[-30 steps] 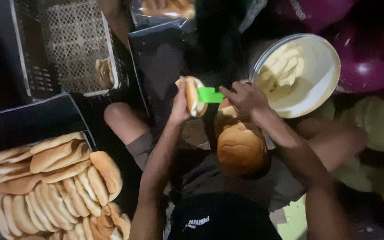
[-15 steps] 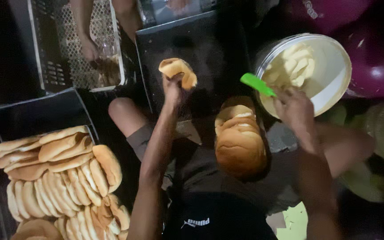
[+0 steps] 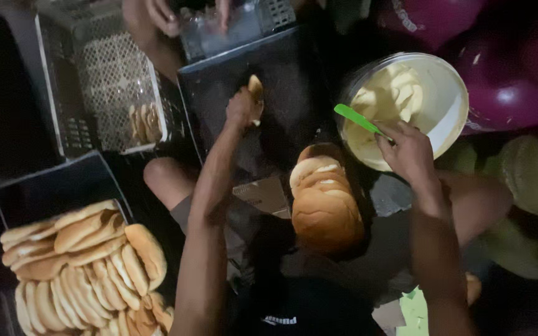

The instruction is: The person spreads a yellow cream onto halved bread rolls using a spatula and stacks the prepared rolls.

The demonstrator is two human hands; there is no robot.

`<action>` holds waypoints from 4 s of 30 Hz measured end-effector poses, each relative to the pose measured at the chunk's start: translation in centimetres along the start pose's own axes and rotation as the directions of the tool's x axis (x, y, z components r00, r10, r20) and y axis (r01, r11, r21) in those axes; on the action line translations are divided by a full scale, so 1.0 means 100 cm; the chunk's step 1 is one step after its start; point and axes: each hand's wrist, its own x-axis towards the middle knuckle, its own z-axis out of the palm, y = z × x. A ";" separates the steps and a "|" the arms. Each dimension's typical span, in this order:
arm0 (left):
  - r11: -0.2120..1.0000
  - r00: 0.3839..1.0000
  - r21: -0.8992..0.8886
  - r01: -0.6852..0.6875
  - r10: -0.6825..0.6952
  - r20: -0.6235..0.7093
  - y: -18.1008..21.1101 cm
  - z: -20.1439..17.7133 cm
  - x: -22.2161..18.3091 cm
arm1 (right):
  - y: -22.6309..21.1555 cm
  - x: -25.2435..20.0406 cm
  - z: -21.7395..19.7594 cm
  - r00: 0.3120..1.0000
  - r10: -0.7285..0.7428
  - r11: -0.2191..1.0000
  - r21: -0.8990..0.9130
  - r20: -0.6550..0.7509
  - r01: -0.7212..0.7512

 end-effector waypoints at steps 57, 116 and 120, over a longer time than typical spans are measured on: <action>-0.012 0.993 -1.000 0.002 0.119 0.001 -0.040 0.096 -0.119 | -0.121 0.055 0.049 0.727 0.057 0.963 -0.230 0.684 0.141; 0.482 0.623 -0.396 -0.782 0.641 -0.449 -0.037 0.167 -0.182 | 0.164 0.044 0.143 0.452 0.351 0.923 -0.220 0.820 -0.317; 0.063 0.950 -0.997 -0.047 0.311 -0.025 -0.060 0.151 -0.095 | 0.141 0.054 0.065 0.533 0.318 0.926 -0.136 0.784 -0.352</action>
